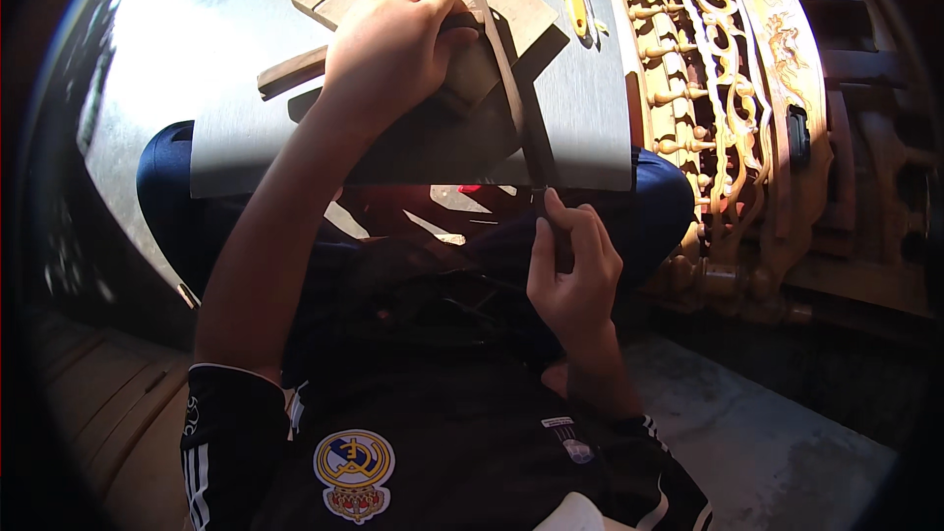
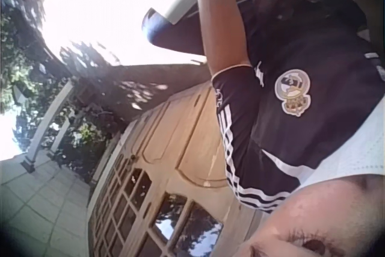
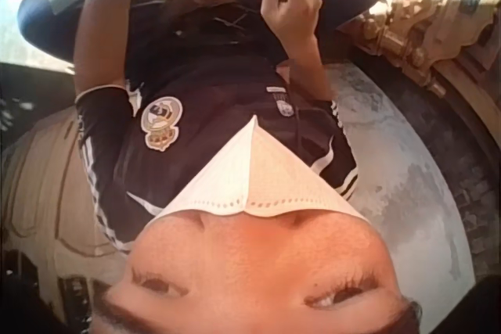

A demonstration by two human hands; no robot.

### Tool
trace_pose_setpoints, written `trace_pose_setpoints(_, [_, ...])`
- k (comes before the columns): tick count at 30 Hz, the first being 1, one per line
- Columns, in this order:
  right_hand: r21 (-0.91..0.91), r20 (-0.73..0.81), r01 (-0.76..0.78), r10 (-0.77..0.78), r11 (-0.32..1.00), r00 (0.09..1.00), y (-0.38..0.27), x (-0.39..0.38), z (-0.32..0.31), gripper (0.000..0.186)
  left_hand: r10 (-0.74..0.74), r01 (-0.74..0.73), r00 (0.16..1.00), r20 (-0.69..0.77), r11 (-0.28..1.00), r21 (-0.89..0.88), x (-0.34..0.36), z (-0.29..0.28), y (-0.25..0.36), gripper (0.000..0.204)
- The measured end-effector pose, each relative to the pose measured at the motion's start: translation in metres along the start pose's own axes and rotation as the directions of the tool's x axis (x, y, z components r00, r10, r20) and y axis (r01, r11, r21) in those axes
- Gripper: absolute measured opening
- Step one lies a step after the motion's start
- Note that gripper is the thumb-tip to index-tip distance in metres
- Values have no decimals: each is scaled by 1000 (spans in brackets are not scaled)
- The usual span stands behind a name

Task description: The recorder measures, marks with a pen and square ruler, and then saws a small piece of wood in a workshop environment.

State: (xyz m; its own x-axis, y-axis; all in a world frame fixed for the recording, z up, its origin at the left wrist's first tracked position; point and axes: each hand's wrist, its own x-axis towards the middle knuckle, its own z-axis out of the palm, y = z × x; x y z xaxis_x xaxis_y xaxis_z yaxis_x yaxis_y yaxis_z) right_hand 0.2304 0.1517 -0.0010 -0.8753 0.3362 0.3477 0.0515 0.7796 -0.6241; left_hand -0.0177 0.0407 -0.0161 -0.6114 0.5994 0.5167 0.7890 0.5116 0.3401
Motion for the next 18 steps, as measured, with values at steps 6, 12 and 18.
trace_pose_setpoints(6, [35, -51, 10, -8, 999, 999, 15, 35, 9, 22, 58, -55, 997, -42, 996, 74, 0, 9, -2, 23])
trace_pose_setpoints(12, [11, -3, 79, -79, 997, 997, 12, 39, 12, 24, 52, -50, 998, -28, 997, 51, -3, 5, -5, 22])
trace_pose_setpoints(18, [-5, -19, 11, -11, 1000, 1000, 13, 4, -10, 22, 94, -91, 995, -29, 993, 81, -3, 4, -3, 23])
